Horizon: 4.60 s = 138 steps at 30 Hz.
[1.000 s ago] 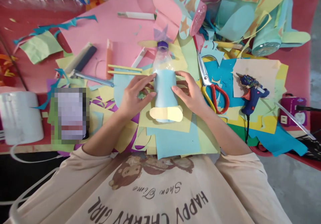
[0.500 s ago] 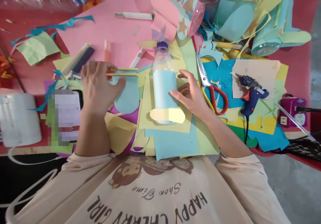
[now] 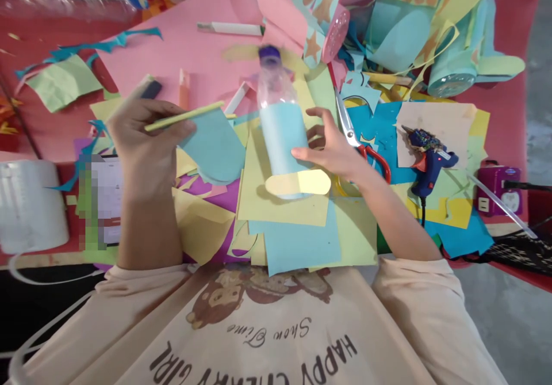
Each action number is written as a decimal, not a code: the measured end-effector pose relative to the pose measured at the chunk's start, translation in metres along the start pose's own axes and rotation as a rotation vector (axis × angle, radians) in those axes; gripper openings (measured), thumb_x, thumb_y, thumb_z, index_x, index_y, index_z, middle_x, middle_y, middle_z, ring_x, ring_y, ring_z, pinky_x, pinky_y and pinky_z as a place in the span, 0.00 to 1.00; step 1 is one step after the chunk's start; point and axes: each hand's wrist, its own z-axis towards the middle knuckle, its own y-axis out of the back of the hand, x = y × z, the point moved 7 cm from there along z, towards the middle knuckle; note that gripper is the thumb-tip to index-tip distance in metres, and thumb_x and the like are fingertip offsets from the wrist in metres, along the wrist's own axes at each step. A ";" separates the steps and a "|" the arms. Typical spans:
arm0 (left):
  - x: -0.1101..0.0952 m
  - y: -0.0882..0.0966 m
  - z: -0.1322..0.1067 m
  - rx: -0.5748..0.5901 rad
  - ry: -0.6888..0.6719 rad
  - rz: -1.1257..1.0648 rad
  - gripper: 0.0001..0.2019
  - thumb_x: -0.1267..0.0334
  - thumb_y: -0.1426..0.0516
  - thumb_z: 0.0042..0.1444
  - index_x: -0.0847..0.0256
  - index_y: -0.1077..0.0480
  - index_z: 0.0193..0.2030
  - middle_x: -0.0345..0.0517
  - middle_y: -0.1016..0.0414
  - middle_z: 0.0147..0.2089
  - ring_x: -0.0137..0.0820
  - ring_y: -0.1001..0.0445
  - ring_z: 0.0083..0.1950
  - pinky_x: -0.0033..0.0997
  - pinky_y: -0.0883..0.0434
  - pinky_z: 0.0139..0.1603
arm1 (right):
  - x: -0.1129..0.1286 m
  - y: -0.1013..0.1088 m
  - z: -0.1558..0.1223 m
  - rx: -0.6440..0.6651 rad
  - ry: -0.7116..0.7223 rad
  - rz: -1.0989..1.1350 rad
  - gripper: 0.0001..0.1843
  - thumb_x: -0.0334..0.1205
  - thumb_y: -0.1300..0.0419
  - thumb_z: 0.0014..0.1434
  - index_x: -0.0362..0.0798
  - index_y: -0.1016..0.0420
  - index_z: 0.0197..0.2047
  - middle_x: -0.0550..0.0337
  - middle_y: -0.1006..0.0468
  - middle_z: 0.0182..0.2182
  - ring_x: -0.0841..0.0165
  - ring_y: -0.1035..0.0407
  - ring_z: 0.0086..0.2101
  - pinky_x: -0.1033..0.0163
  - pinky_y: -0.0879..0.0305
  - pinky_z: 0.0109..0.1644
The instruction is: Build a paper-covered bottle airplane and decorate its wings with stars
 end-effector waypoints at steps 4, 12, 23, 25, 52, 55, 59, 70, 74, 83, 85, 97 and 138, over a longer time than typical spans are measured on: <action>-0.015 0.000 -0.008 -0.105 -0.142 -0.040 0.18 0.51 0.29 0.44 0.60 0.30 0.32 0.31 0.32 0.27 0.18 0.36 0.28 0.28 0.41 0.26 | 0.030 0.028 0.030 0.126 0.004 -0.195 0.25 0.43 0.28 0.47 0.53 0.30 0.47 0.63 0.23 0.46 0.71 0.25 0.38 0.67 0.28 0.34; -0.040 -0.028 -0.039 0.101 -0.468 0.228 0.08 0.57 0.40 0.59 0.54 0.33 0.31 0.36 0.32 0.26 0.25 0.36 0.27 0.33 0.37 0.26 | 0.068 0.025 0.095 0.406 -0.043 -0.541 0.17 0.30 0.32 0.52 0.51 0.21 0.46 0.71 0.19 0.41 0.78 0.26 0.39 0.68 0.30 0.45; -0.068 -0.045 -0.062 0.043 -0.845 0.384 0.12 0.72 0.46 0.53 0.56 0.47 0.26 0.34 0.45 0.22 0.24 0.42 0.21 0.27 0.46 0.19 | 0.130 0.045 -0.027 -0.581 0.526 -0.701 0.13 0.40 0.50 0.68 0.51 0.24 0.43 0.61 0.23 0.41 0.63 0.29 0.47 0.55 0.32 0.52; -0.067 -0.060 -0.070 0.138 -0.836 0.454 0.11 0.76 0.48 0.51 0.56 0.45 0.28 0.35 0.42 0.22 0.25 0.42 0.21 0.26 0.46 0.19 | 0.105 0.008 -0.034 -0.319 0.411 -0.516 0.11 0.43 0.48 0.67 0.53 0.26 0.37 0.62 0.23 0.36 0.65 0.27 0.40 0.57 0.29 0.45; 0.000 -0.105 -0.088 0.828 0.345 0.151 0.29 0.39 0.49 0.56 0.57 0.56 0.18 0.33 0.59 0.19 0.20 0.57 0.21 0.26 0.57 0.19 | 0.023 0.019 -0.093 -0.329 -0.114 -0.548 0.19 0.51 0.42 0.60 0.52 0.28 0.51 0.54 0.21 0.44 0.64 0.26 0.38 0.61 0.34 0.37; 0.006 -0.106 -0.088 0.833 0.350 0.182 0.29 0.38 0.50 0.56 0.57 0.59 0.20 0.34 0.61 0.20 0.20 0.59 0.21 0.26 0.57 0.19 | 0.007 0.088 -0.144 -0.895 -0.191 -0.565 0.13 0.42 0.41 0.57 0.51 0.25 0.46 0.50 0.20 0.44 0.62 0.25 0.43 0.57 0.32 0.42; 0.009 -0.108 -0.090 0.865 0.350 0.216 0.27 0.39 0.51 0.57 0.57 0.56 0.21 0.34 0.59 0.21 0.21 0.56 0.22 0.25 0.55 0.20 | -0.035 0.138 -0.184 -1.081 -0.533 -0.643 0.14 0.34 0.39 0.48 0.51 0.27 0.41 0.46 0.23 0.46 0.57 0.26 0.45 0.51 0.33 0.46; 0.013 -0.107 -0.092 0.892 0.395 0.276 0.24 0.46 0.50 0.59 0.57 0.55 0.21 0.34 0.59 0.21 0.21 0.56 0.22 0.25 0.55 0.20 | -0.081 0.150 -0.173 -1.441 -0.270 -0.202 0.26 0.19 0.45 0.28 0.53 0.42 0.31 0.65 0.36 0.30 0.66 0.35 0.32 0.51 0.33 0.49; 0.012 -0.108 -0.092 0.904 0.395 0.259 0.23 0.45 0.51 0.58 0.57 0.55 0.22 0.34 0.59 0.21 0.21 0.56 0.22 0.26 0.55 0.20 | -0.087 0.155 -0.172 -1.399 -0.191 -0.139 0.26 0.23 0.49 0.27 0.54 0.47 0.32 0.63 0.32 0.32 0.65 0.31 0.35 0.54 0.33 0.49; 0.010 -0.108 -0.092 0.917 0.392 0.234 0.23 0.44 0.51 0.58 0.57 0.53 0.23 0.34 0.57 0.22 0.22 0.54 0.23 0.26 0.53 0.22 | -0.067 0.148 -0.189 -1.181 -0.486 -0.439 0.15 0.41 0.49 0.46 0.57 0.32 0.40 0.60 0.25 0.41 0.57 0.32 0.46 0.46 0.40 0.55; 0.010 -0.107 -0.092 0.921 0.387 0.240 0.23 0.44 0.51 0.58 0.57 0.52 0.23 0.34 0.57 0.22 0.21 0.55 0.22 0.26 0.54 0.21 | -0.056 0.148 -0.187 -1.235 -0.360 -0.441 0.13 0.42 0.47 0.43 0.56 0.31 0.35 0.58 0.25 0.38 0.56 0.31 0.44 0.47 0.38 0.52; 0.008 -0.109 -0.091 0.943 0.347 0.262 0.23 0.48 0.50 0.60 0.58 0.54 0.22 0.33 0.58 0.21 0.21 0.55 0.22 0.26 0.54 0.21 | -0.050 0.125 -0.167 -0.955 -0.317 0.018 0.14 0.35 0.34 0.28 0.53 0.28 0.24 0.57 0.24 0.27 0.60 0.30 0.29 0.48 0.32 0.43; 0.009 -0.094 -0.066 0.641 -0.234 0.555 0.27 0.76 0.53 0.56 0.60 0.32 0.62 0.46 0.27 0.39 0.33 0.31 0.44 0.30 0.31 0.46 | -0.022 -0.031 -0.046 -0.028 -0.266 0.151 0.14 0.49 0.33 0.49 0.48 0.28 0.24 0.64 0.31 0.17 0.73 0.39 0.19 0.65 0.42 0.22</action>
